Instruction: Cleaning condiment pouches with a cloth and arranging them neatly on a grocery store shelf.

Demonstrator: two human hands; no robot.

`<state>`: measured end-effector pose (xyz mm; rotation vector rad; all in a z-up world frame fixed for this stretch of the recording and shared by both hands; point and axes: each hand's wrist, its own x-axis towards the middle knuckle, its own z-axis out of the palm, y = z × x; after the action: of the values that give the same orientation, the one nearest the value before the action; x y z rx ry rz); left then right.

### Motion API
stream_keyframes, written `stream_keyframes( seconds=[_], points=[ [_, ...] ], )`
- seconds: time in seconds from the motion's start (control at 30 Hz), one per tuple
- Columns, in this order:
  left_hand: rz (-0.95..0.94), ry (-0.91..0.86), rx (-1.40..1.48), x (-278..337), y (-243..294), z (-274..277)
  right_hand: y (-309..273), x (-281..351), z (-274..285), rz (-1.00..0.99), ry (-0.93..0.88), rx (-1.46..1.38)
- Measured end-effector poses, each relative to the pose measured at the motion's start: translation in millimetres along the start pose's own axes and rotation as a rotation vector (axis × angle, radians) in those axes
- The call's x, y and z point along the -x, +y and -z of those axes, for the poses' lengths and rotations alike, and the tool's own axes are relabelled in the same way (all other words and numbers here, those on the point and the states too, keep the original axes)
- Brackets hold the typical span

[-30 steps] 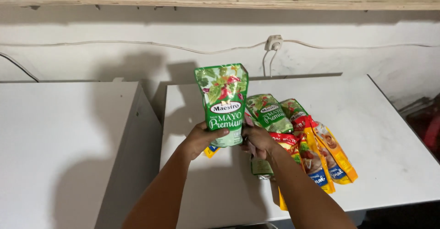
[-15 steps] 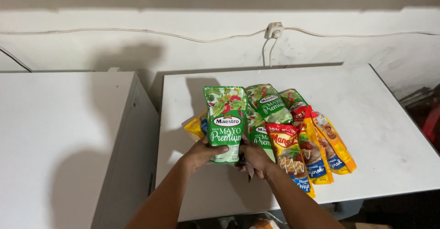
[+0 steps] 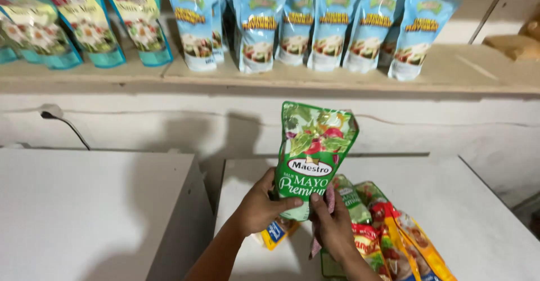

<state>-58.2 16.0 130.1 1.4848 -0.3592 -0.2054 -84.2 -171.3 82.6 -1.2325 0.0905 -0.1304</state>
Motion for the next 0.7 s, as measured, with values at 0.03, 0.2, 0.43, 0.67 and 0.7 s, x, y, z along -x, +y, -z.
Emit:
stream_keyframes(
  seconds=[0.03, 0.2, 0.43, 0.67, 0.7],
  points=[
    [-0.169, 0.019, -0.095, -5.5, 21.6, 2.3, -16.0, -6.8, -8.6, 0.093, 0.003, 0.085],
    [-0.349, 0.167, -0.324, -29.8, 129.5, 10.6, -129.6, -28.5, -69.9, 0.218, 0.007, 0.228],
    [-0.44, 0.377, -0.569, -64.0, 256.4, 16.0, -235.4, -87.8, -136.0, 0.607, 0.053, 0.365],
    [-0.508, 0.47, -0.587, -103.2, 291.0, 34.7, -277.7, -122.3, -167.5, 0.654, 0.031, 0.417],
    [-0.513, 0.476, -0.568, -106.2, 294.3, 36.7, -282.0, -121.9, -171.4, 0.655, 0.041, 0.439]
  ],
)
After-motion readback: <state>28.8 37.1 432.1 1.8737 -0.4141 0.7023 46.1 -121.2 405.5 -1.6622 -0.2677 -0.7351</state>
